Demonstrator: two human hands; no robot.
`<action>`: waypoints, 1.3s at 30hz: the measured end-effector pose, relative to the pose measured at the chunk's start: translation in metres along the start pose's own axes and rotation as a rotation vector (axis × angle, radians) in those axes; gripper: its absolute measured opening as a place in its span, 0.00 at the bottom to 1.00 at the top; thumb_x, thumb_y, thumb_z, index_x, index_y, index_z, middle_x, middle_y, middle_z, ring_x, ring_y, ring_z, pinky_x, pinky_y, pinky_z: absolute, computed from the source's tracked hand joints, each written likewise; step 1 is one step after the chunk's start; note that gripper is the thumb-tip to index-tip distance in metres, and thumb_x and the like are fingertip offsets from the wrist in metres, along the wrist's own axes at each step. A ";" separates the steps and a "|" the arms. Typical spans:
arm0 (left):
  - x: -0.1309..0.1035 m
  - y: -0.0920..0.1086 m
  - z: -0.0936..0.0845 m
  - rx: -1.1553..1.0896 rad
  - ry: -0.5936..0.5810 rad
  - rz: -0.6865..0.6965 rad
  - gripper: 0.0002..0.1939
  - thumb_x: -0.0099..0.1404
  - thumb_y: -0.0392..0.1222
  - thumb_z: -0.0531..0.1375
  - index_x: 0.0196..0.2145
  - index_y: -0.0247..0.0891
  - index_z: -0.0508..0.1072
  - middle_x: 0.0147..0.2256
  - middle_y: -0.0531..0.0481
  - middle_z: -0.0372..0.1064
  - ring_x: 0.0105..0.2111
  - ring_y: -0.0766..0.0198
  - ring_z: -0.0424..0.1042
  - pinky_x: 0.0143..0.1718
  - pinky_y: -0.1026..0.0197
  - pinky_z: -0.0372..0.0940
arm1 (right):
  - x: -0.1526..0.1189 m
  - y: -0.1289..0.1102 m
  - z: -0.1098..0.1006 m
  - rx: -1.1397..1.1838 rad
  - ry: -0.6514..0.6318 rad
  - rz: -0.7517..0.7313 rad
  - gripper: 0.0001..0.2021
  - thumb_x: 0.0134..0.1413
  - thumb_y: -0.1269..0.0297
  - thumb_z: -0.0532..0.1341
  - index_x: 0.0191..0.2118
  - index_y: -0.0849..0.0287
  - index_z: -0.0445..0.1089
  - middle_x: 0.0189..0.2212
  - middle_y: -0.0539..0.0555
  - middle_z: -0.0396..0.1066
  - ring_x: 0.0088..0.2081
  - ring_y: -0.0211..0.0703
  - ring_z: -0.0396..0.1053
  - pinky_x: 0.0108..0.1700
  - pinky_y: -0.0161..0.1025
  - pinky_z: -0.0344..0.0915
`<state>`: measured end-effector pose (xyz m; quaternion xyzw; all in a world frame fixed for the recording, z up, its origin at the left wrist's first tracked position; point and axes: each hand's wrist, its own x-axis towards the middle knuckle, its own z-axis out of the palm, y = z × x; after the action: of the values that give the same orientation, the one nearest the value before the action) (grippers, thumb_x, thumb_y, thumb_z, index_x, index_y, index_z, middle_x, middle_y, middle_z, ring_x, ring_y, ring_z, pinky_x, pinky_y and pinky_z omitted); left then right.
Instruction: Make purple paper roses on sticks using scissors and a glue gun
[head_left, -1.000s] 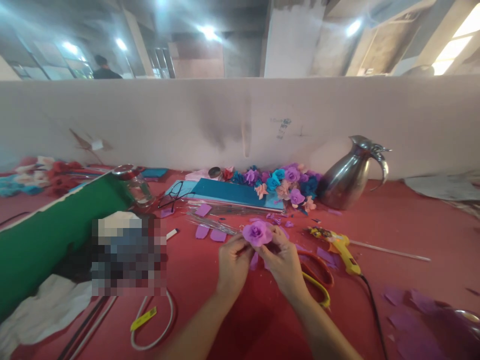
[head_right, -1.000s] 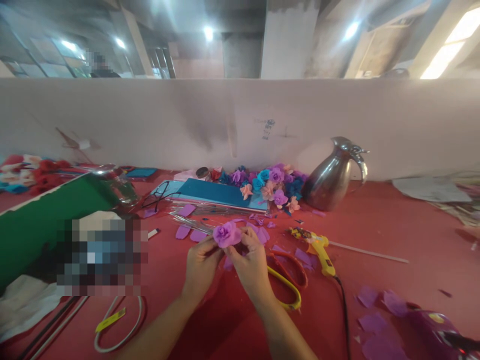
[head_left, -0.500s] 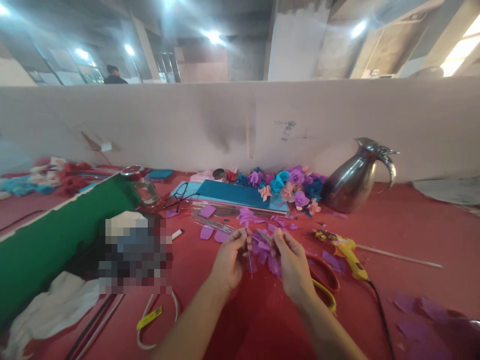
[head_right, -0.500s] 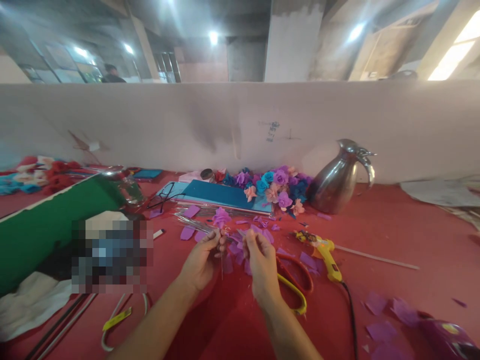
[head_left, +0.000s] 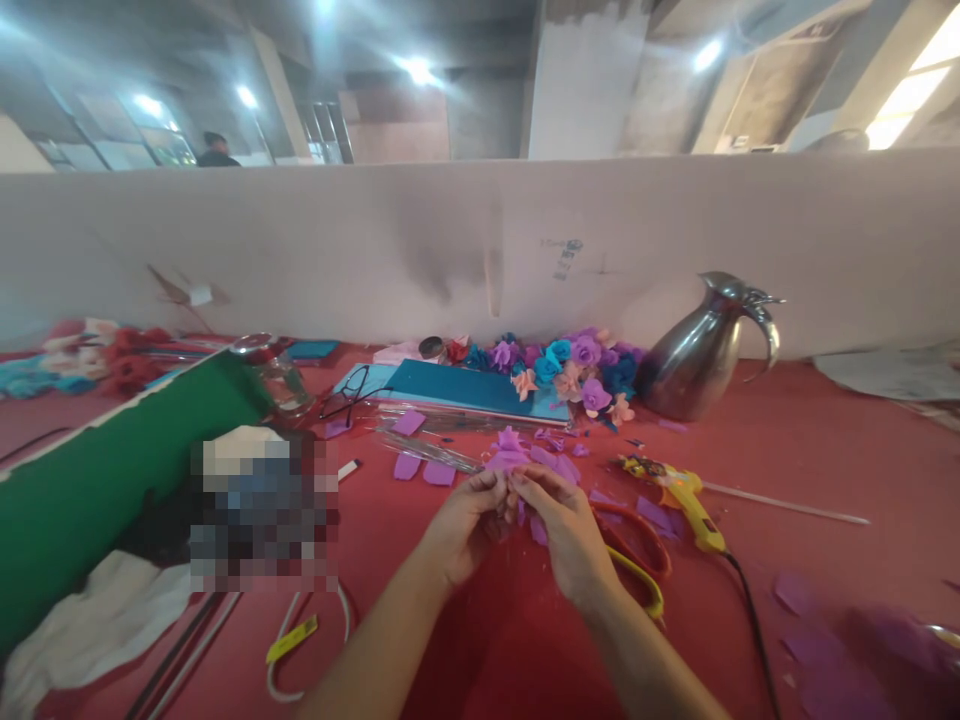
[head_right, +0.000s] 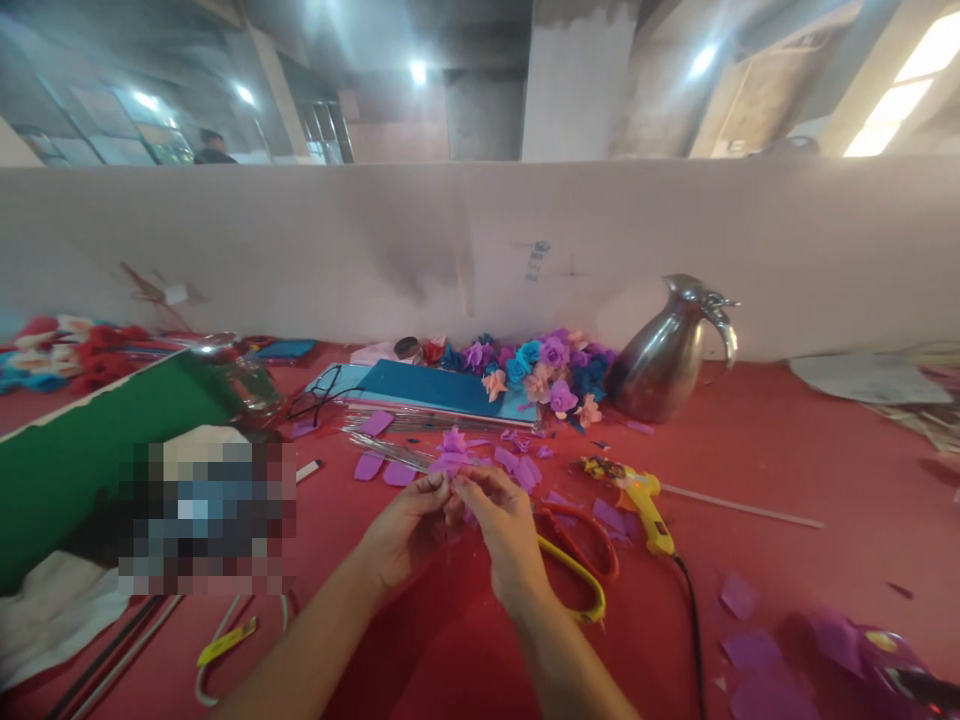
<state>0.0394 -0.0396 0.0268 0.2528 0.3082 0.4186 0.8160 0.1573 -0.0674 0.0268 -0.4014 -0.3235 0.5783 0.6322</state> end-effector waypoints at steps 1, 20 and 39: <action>0.000 -0.001 -0.001 -0.018 0.006 -0.005 0.12 0.47 0.37 0.71 0.24 0.33 0.72 0.19 0.55 0.66 0.19 0.72 0.64 0.22 0.69 0.58 | 0.000 0.000 0.000 0.003 0.005 0.002 0.10 0.43 0.58 0.69 0.29 0.59 0.74 0.22 0.48 0.70 0.23 0.36 0.64 0.29 0.35 0.62; 0.000 -0.005 0.006 -0.012 0.092 0.044 0.14 0.43 0.37 0.73 0.25 0.32 0.73 0.21 0.55 0.68 0.21 0.74 0.67 0.23 0.73 0.62 | -0.002 -0.001 0.003 -0.020 0.043 -0.029 0.08 0.41 0.60 0.69 0.25 0.59 0.74 0.22 0.47 0.67 0.26 0.35 0.63 0.30 0.33 0.61; -0.006 -0.006 0.017 0.163 0.189 0.404 0.06 0.51 0.35 0.67 0.30 0.36 0.79 0.29 0.49 0.76 0.33 0.66 0.72 0.37 0.66 0.66 | -0.002 0.006 0.002 -0.256 0.165 -0.133 0.11 0.47 0.56 0.65 0.32 0.59 0.73 0.29 0.51 0.73 0.32 0.41 0.69 0.36 0.37 0.65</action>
<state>0.0519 -0.0507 0.0358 0.3341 0.3589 0.5690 0.6601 0.1529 -0.0693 0.0224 -0.5024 -0.3673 0.4544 0.6374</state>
